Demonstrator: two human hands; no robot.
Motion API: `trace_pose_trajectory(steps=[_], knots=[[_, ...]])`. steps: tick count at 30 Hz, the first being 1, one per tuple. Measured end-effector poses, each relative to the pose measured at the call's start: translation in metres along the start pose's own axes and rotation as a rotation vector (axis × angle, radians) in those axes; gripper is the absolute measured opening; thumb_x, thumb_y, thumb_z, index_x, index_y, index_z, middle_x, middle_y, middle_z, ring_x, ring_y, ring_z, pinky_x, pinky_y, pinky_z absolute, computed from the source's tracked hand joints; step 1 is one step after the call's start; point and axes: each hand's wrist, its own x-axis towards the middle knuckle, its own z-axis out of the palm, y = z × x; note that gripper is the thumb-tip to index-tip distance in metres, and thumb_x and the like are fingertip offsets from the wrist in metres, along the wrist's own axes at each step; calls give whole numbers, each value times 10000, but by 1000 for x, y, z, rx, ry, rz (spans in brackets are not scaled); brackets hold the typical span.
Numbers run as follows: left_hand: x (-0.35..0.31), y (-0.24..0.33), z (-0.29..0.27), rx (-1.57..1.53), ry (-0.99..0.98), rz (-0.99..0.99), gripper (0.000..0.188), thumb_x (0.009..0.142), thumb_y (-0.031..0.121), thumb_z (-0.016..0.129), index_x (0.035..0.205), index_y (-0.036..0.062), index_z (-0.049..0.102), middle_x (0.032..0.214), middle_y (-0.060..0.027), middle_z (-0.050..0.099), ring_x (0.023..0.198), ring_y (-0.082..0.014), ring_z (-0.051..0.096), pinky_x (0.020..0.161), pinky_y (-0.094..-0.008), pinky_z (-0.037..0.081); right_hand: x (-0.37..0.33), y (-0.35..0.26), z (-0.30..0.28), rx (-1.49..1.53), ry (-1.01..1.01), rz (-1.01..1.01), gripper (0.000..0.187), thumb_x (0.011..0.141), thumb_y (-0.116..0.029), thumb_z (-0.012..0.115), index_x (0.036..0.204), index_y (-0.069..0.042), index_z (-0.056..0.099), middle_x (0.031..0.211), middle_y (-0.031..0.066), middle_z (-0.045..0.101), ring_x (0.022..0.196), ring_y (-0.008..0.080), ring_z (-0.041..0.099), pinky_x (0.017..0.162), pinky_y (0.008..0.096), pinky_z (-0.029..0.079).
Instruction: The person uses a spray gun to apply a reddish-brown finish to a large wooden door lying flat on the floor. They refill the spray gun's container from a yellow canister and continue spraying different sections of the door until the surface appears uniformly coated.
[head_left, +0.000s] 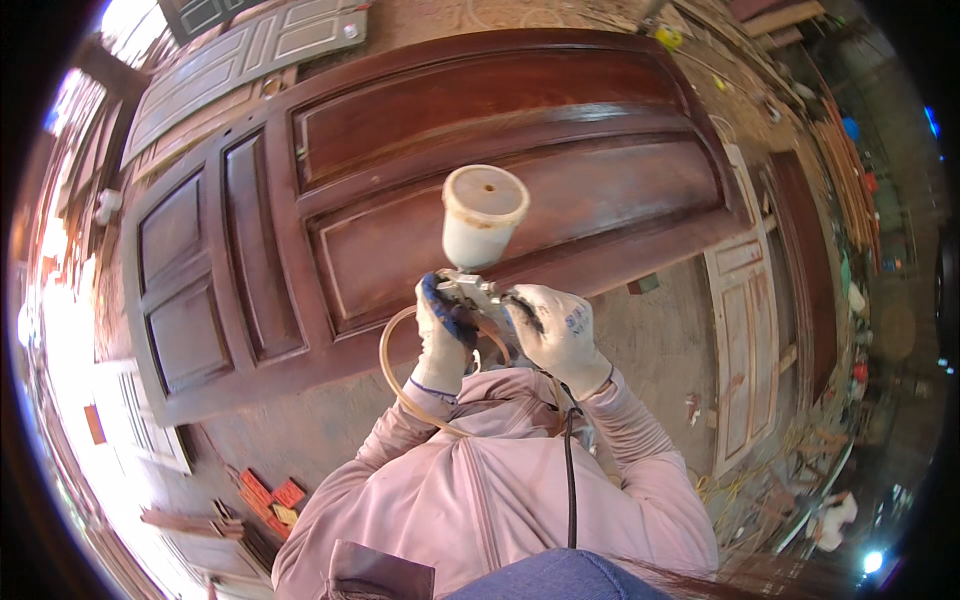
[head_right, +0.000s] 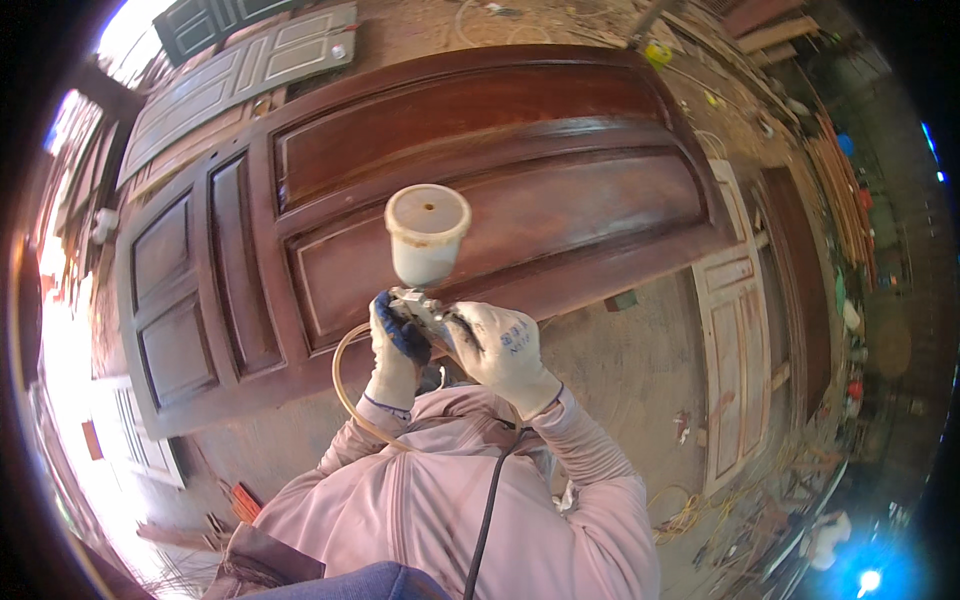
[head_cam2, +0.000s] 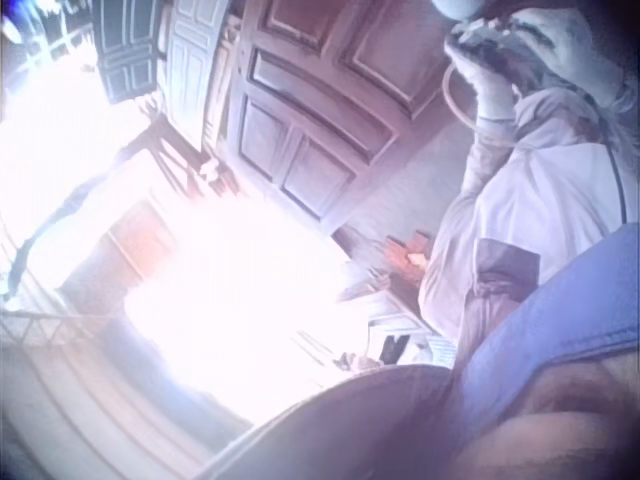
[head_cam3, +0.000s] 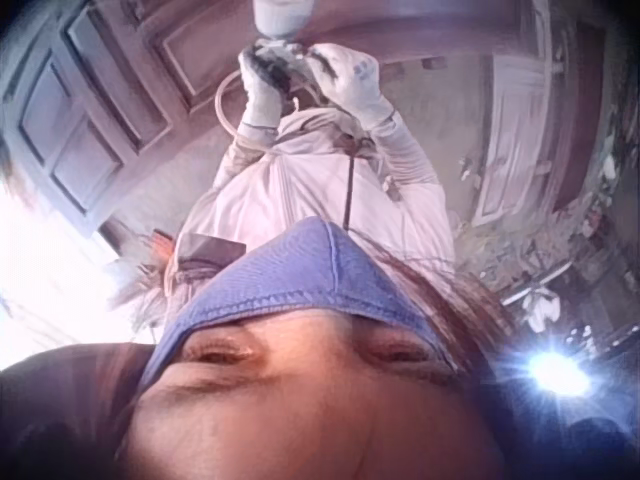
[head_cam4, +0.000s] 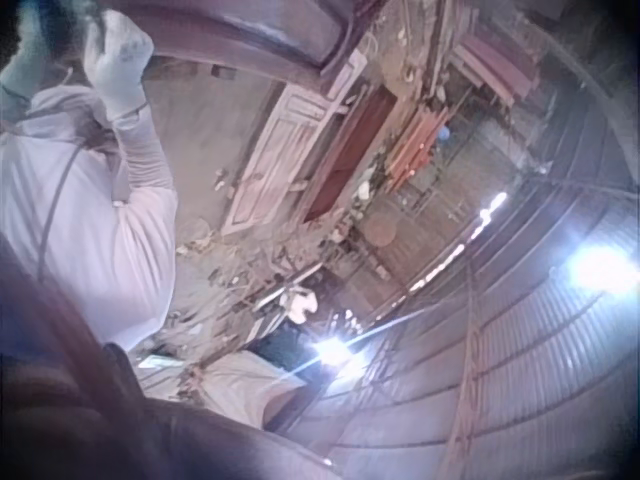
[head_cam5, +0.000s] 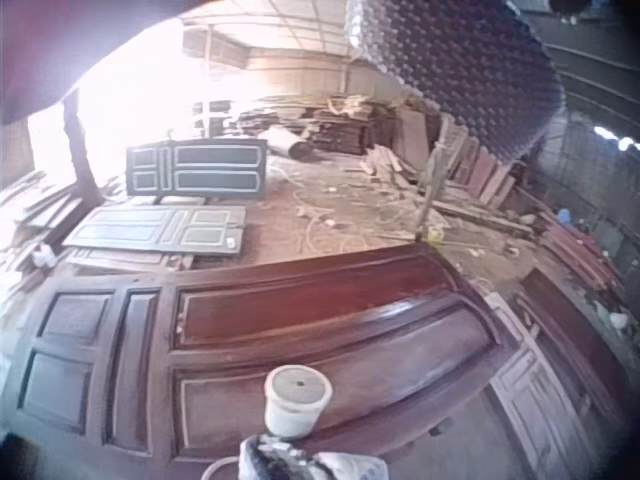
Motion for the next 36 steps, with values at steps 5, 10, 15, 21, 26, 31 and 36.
trace_pose_trajectory(steps=[5, 10, 15, 21, 26, 31, 36], knots=[[-13, 6, -5, -232, -139, -94, 279, 981, 379, 494, 937, 124, 600, 822, -66, 626, 792, -255, 633, 747, -422, 541, -2, -2, 8, 271, -203, 174, 321, 819, -116, 779, 1073, -11, 614, 924, 126, 700, 810, 239, 693, 711, 353, 550], [-15, -4, -15, 612, -127, 475, 290, 1002, 327, 544, 1164, 91, 596, 1030, -73, 637, 903, -192, 631, 785, -329, 545, -1, 8, 41, 742, -458, 367, 651, 863, 9, 714, 1446, -41, 430, 1410, 91, 544, 1275, 185, 524, 1090, 320, 413], [-19, 49, -36, 361, -178, 255, 262, 1008, 266, 603, 1164, 56, 593, 871, -1, 608, 754, -129, 593, 635, -299, 503, 30, 18, 45, 1186, -526, 626, 551, 962, 85, 502, 1490, -52, 424, 1490, 77, 489, 1267, 146, 533, 1049, 268, 447], [-77, 124, -162, 1439, -68, 754, 157, 969, 152, 636, 1030, 7, 639, 803, -188, 684, 695, -359, 672, 592, -406, 498, 89, 10, 65, 622, -383, 462, 457, 968, 14, 566, 1422, -24, 516, 1260, 38, 662, 1017, 85, 629, 855, 236, 518], [-136, 117, -218, 1556, -19, 350, 182, 985, 167, 600, 966, -4, 659, 731, -202, 627, 627, -321, 616, 577, -382, 469, 105, 15, 122, 816, -454, 668, 321, 939, -79, 672, 1252, -7, 653, 1016, 43, 722, 773, 77, 651, 683, 244, 540], [-134, 88, -212, 1494, 0, 430, 159, 979, 148, 598, 955, 1, 653, 724, -210, 612, 613, -373, 583, 567, -378, 452, 112, 28, 187, 1088, -364, 658, 256, 939, -78, 670, 1179, 10, 669, 939, 50, 709, 726, 100, 662, 623, 248, 565], [-118, 77, -192, 1519, 2, 387, 202, 959, 191, 632, 952, -10, 606, 739, -230, 627, 683, -436, 609, 577, -450, 462, 132, 34, 196, 1047, -318, 636, 241, 941, -59, 652, 1172, 6, 664, 922, 48, 703, 690, 108, 663, 607, 246, 579]])
